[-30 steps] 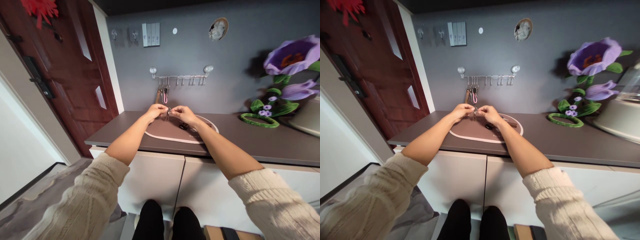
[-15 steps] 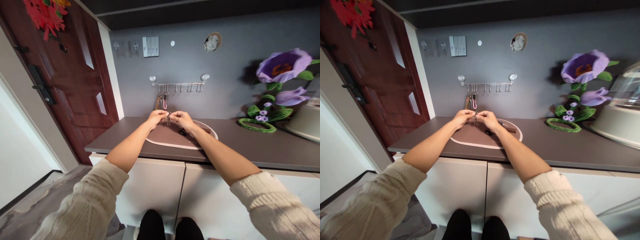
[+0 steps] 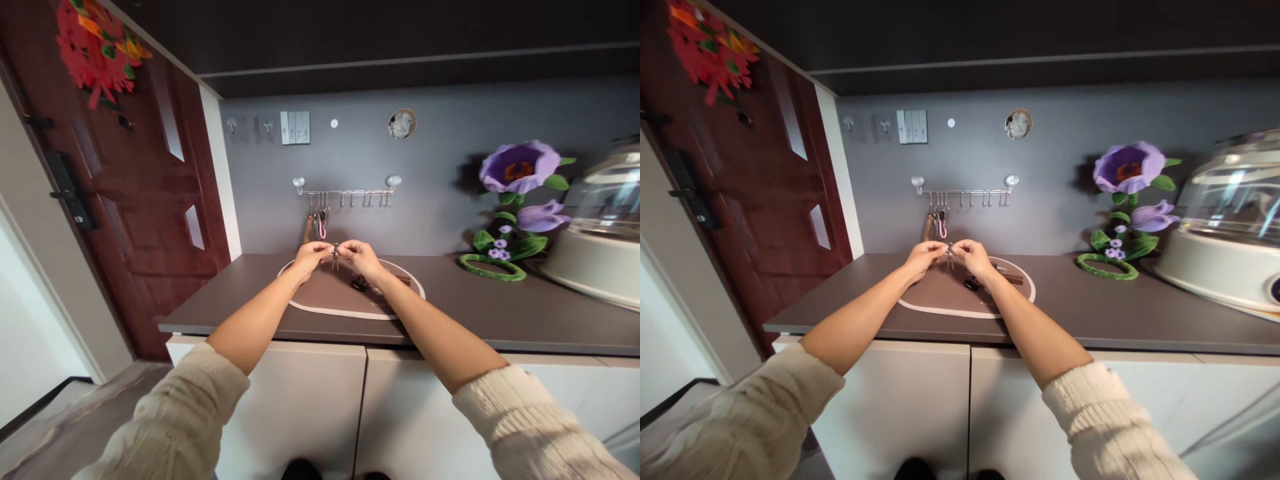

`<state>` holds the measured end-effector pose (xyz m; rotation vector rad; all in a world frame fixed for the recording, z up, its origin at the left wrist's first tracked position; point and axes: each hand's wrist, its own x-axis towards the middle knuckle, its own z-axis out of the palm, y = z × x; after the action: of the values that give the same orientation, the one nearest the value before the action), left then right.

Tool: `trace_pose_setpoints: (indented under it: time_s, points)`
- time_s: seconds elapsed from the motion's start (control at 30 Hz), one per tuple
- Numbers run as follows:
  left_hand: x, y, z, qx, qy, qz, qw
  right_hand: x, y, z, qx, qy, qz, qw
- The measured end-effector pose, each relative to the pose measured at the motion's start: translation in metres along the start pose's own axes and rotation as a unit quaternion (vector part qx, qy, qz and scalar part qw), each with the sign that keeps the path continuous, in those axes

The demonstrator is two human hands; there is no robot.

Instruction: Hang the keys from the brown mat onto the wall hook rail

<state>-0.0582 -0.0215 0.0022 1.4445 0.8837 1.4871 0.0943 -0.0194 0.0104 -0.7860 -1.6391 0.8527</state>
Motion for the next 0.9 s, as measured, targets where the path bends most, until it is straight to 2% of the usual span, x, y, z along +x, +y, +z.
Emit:
trace_pose_setpoints:
  time_s: [0.2,0.37,0.6,0.9]
  points:
    - [-0.001,-0.003,0.004,-0.014,0.028,0.019,0.999,0.002,-0.004,-0.004,0.002,0.018,-0.011,1.000]
    - [-0.001,-0.005,0.006,0.005,0.046,0.008,0.999,0.010,-0.010,-0.006,0.024,0.037,-0.021,0.999]
    - [-0.002,-0.002,0.009,0.013,0.066,0.003,0.998,0.035,-0.033,-0.004,0.126,0.087,0.059,0.986]
    - [-0.011,0.005,0.015,0.051,0.059,-0.005,0.997,0.084,-0.050,-0.001,0.165,0.172,0.115,0.964]
